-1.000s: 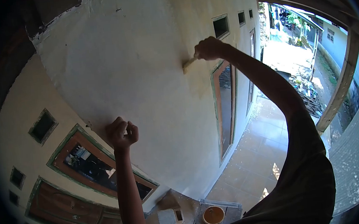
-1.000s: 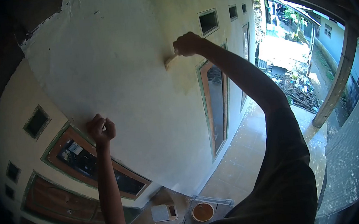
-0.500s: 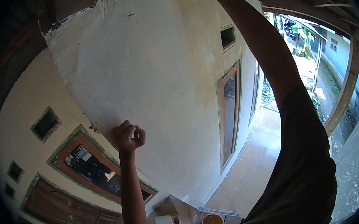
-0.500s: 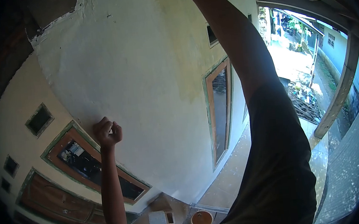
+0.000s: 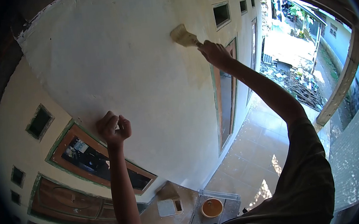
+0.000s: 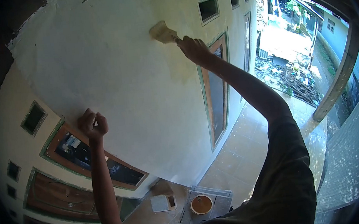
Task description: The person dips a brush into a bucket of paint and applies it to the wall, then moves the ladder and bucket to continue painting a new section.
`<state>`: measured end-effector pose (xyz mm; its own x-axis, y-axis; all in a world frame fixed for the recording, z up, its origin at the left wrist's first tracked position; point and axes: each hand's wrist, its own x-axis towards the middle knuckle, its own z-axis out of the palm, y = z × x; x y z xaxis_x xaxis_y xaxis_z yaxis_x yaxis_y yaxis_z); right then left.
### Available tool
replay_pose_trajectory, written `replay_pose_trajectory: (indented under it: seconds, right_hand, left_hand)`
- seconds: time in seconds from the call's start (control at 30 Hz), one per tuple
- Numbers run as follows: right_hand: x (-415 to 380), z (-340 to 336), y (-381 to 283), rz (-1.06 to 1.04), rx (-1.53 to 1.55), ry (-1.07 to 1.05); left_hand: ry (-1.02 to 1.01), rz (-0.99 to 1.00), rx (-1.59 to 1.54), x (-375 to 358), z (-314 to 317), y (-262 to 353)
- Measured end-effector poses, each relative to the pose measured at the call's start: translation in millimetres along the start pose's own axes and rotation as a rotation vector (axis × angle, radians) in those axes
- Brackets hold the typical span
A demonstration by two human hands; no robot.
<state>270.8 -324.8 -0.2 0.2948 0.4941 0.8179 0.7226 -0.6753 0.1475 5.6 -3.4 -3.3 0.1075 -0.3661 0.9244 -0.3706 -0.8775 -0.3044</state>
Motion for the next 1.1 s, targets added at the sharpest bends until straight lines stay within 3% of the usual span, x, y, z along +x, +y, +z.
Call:
replay_pose_trajectory:
  seconds: [0.2,0.27,0.3,0.37,0.43,0.5,0.57,0.63,0.8,0.87,0.97,1.1]
  right_hand:
    - [-128.2,37.1,-17.4,-0.045,-0.102,-0.319]
    - [-138.2,34.1,-19.9,0.167,0.151,-0.538]
    - [-137.2,30.8,-15.9,0.164,0.151,-0.53]
    - [-129.9,19.4,-4.9,0.161,0.462,-0.276]
    - [-98.6,-7.0,1.2,0.446,0.691,-0.364]
    - [-56.9,-34.7,4.8,0.455,0.957,-0.236]
    - [-9.9,-65.1,4.6,0.548,0.959,-0.169]
    - [35.5,-86.6,-2.5,0.491,1.014,0.007]
    - [136.8,-116.1,-11.0,0.404,0.931,0.302]
    - [173.4,-114.7,-4.5,0.275,0.772,0.455]
    - [208.6,-122.2,-3.4,0.263,0.564,0.473]
    - [243.6,-103.1,24.1,0.19,0.321,0.337]
  left_hand:
    - [-0.01,0.015,0.012,3.6,-0.9,2.4]
    - [-0.01,0.011,0.01,2.3,-0.4,1.2]
    - [-0.006,0.017,0.016,3.1,-0.9,0.6]
    - [-0.021,-0.017,-0.002,4.0,-1.5,3.3]
    - [0.006,-0.014,-0.015,5.1,-0.9,3.6]
    - [0.012,-0.011,-0.017,2.7,1.1,1.4]
    - [0.014,-0.007,-0.012,5.9,-1.2,3.9]
    - [-0.004,-0.024,-0.027,2.4,-0.1,1.8]
    - [0.001,-0.023,-0.014,-4.0,3.1,-3.1]
    - [-0.004,-0.011,-0.008,-4.7,2.3,-4.5]
    - [-0.001,-0.024,0.001,-3.3,2.8,-2.4]
    - [-0.001,-0.013,0.017,-1.8,0.6,-0.8]
